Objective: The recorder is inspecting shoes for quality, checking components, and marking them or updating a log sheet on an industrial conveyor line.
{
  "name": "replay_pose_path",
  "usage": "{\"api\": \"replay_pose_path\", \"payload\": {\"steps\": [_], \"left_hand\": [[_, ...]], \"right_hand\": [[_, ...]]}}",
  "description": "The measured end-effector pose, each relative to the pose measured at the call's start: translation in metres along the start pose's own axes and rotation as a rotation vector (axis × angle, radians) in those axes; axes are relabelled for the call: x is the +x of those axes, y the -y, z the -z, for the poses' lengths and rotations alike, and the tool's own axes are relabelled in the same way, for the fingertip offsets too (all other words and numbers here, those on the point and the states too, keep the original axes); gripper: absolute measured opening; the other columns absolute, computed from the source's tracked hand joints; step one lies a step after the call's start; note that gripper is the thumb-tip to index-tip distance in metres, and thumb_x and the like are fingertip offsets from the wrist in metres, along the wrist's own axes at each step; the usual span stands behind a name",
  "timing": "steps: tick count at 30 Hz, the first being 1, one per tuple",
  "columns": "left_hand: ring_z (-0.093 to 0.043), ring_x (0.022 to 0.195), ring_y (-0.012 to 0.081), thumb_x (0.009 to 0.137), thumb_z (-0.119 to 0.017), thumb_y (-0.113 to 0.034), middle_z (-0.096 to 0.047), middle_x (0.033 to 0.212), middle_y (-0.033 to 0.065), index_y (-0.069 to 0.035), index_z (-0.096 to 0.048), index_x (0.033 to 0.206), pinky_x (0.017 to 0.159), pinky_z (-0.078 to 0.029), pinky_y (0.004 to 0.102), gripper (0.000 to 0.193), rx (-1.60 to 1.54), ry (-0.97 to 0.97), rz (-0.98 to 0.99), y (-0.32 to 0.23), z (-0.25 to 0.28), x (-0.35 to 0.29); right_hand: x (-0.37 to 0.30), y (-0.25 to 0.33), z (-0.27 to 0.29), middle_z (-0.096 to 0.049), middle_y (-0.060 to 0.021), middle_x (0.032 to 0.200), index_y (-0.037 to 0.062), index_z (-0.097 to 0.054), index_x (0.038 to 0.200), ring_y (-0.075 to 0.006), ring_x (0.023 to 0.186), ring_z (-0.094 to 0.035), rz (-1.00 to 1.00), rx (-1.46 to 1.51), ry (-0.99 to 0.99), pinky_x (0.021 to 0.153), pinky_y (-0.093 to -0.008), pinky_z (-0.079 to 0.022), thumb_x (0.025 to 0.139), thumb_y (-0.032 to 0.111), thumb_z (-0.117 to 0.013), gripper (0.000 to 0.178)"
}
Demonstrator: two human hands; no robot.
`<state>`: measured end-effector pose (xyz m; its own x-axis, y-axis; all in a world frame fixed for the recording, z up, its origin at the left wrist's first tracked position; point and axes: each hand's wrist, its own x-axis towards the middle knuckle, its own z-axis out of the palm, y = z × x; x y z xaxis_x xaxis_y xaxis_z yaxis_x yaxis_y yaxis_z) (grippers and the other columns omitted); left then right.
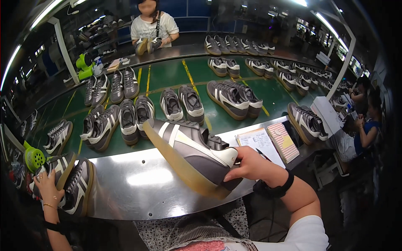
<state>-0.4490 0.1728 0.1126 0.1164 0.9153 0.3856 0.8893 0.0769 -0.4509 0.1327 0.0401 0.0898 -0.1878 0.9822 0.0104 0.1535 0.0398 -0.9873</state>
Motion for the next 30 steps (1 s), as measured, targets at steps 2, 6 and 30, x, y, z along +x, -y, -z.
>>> {"api": "replay_pose_path", "payload": {"steps": [2,6,30], "left_hand": [[-0.041,0.116,0.0306,0.047,-0.080,-0.020,-0.048,0.110,0.0129,-0.008,-0.049,0.125,0.108,-0.019,0.0506,0.085,0.018,0.066,0.030,-0.002,-0.004,-0.014],[-0.037,0.122,0.0308,0.052,-0.079,-0.019,-0.044,0.120,0.0149,-0.008,-0.044,0.131,0.109,-0.017,0.0501,0.087,-0.050,0.056,0.158,0.008,-0.025,-0.027],[-0.021,0.137,0.0362,0.072,-0.062,-0.008,-0.032,0.141,0.0168,0.002,-0.052,0.110,0.110,-0.010,0.0553,0.040,-0.302,-0.095,-0.012,-0.018,-0.013,-0.003]], "right_hand": [[-0.004,0.003,0.033,-0.064,-0.0081,0.093,0.0037,-0.063,0.100,-0.0195,0.084,-0.062,0.264,-0.586,-0.067,0.076,-0.0299,-0.048,0.064,0.024,-0.083,0.047],[0.009,0.000,0.125,-0.064,-0.0089,0.090,0.0103,-0.065,0.096,-0.0271,0.082,-0.062,0.292,-1.050,-0.281,0.071,-0.0337,-0.048,0.062,0.033,-0.082,0.044],[0.138,-0.110,0.235,-0.062,-0.0118,0.116,0.0134,-0.059,0.121,-0.0286,0.113,-0.055,-0.459,-1.040,-0.530,0.094,-0.0415,-0.040,0.062,0.055,-0.075,0.075]]}}
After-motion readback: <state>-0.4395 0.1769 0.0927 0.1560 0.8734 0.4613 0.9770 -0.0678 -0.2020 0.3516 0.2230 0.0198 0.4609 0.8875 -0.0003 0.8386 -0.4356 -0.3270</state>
